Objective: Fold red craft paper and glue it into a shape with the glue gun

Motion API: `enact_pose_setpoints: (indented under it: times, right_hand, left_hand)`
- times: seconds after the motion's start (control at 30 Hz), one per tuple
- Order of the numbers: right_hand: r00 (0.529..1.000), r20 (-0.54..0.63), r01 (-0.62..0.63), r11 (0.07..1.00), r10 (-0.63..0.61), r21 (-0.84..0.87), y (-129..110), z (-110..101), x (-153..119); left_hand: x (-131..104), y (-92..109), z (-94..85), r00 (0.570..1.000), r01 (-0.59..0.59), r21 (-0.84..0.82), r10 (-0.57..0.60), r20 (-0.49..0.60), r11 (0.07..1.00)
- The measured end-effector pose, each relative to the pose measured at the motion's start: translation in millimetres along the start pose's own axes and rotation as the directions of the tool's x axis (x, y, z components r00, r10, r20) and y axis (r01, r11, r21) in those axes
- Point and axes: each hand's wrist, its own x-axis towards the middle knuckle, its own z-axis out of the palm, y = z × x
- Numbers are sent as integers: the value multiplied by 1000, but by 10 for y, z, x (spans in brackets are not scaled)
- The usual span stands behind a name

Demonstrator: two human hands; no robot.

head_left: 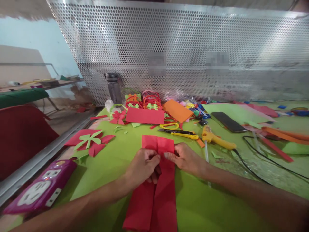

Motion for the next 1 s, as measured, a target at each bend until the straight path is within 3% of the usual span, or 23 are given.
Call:
enact_pose_setpoints:
  times: [0.17,0.33,0.47,0.67,0.8,0.87,1.0]
  right_hand:
    - [1000,-24,8,996,-11,-92,0,27,7]
    - [996,-28,-85,974,81,-210,7,47,12]
    - [993,-5,-116,964,118,-240,-8,25,30]
    - [988,-45,-153,936,146,-316,-27,25,34]
    - [981,-67,-195,901,183,-387,-42,63,30]
    - [977,-76,-213,889,199,-406,-65,76,28]
    - [969,-85,-246,869,233,-429,-115,70,35]
  left_hand:
    - [22,-43,1,999,-37,-19,36,-31,999]
    - [2,-37,2,991,-121,31,122,-55,992]
    - [-31,2,11,992,-103,101,110,-58,989]
    - [-90,52,-2,989,62,129,-78,128,990]
    - [-126,74,-3,964,91,191,-135,229,977]
    - [-135,63,2,962,49,250,-112,247,967]
    - [-145,35,-16,973,-161,367,85,214,916]
